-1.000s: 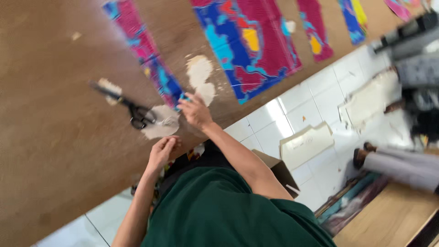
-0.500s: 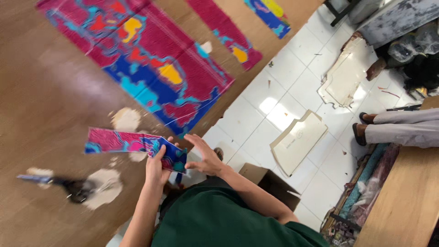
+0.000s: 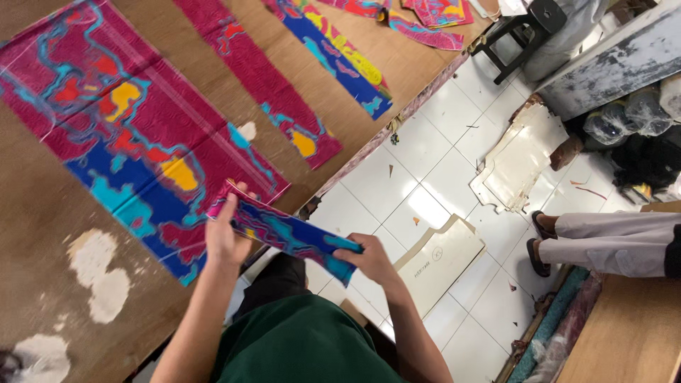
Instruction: The person cuts a large piece of colorful patterned fabric using shears on a wooden table. They repeatedly fold and unfold the fabric to align it before cutting along marked lines, producing several rectangular fabric pieces.
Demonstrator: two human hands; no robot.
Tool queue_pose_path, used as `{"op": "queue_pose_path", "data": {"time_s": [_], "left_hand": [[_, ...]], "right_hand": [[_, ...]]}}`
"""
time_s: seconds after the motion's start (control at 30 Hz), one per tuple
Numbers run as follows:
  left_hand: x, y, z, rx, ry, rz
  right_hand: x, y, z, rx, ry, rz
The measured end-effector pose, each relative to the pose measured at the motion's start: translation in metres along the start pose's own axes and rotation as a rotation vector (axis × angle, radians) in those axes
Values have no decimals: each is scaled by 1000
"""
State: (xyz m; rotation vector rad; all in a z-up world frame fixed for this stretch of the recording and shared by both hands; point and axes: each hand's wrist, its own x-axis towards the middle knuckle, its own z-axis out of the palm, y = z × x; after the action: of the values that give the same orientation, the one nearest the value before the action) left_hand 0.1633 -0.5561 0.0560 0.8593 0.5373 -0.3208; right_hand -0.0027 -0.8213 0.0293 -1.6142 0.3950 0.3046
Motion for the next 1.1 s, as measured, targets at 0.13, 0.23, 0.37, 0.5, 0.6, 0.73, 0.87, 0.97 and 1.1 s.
{"op": "queue_pose_path", "data": {"time_s": [0.13, 0.23, 0.37, 0.5, 0.6, 0.73, 0.87, 0.97, 1.1], "left_hand": [[75, 0, 42, 36, -56, 102], [144, -17, 77, 120, -71, 99], [240, -53, 142, 253, -151, -26], [325, -94, 190, 397, -213, -65], [391, -112, 217, 448, -242, -2], [465, -140, 234, 776, -271, 272], [540, -152, 277, 974, -184, 492], [571, -156, 322, 972, -116, 640], [539, -154, 349, 1037, 38, 926]], "right_hand": [[30, -1, -81, 4, 196, 44], [51, -6, -146, 0, 354, 108], [79, -20, -218, 14, 593, 254], [126, -13, -287, 6, 710, 194], [178, 3, -327, 91, 741, 111], [245, 30, -379, 82, 715, 132], [336, 55, -425, 209, 631, -22], [385, 78, -448, 268, 573, -84], [422, 102, -469, -17, 594, 16]]}}
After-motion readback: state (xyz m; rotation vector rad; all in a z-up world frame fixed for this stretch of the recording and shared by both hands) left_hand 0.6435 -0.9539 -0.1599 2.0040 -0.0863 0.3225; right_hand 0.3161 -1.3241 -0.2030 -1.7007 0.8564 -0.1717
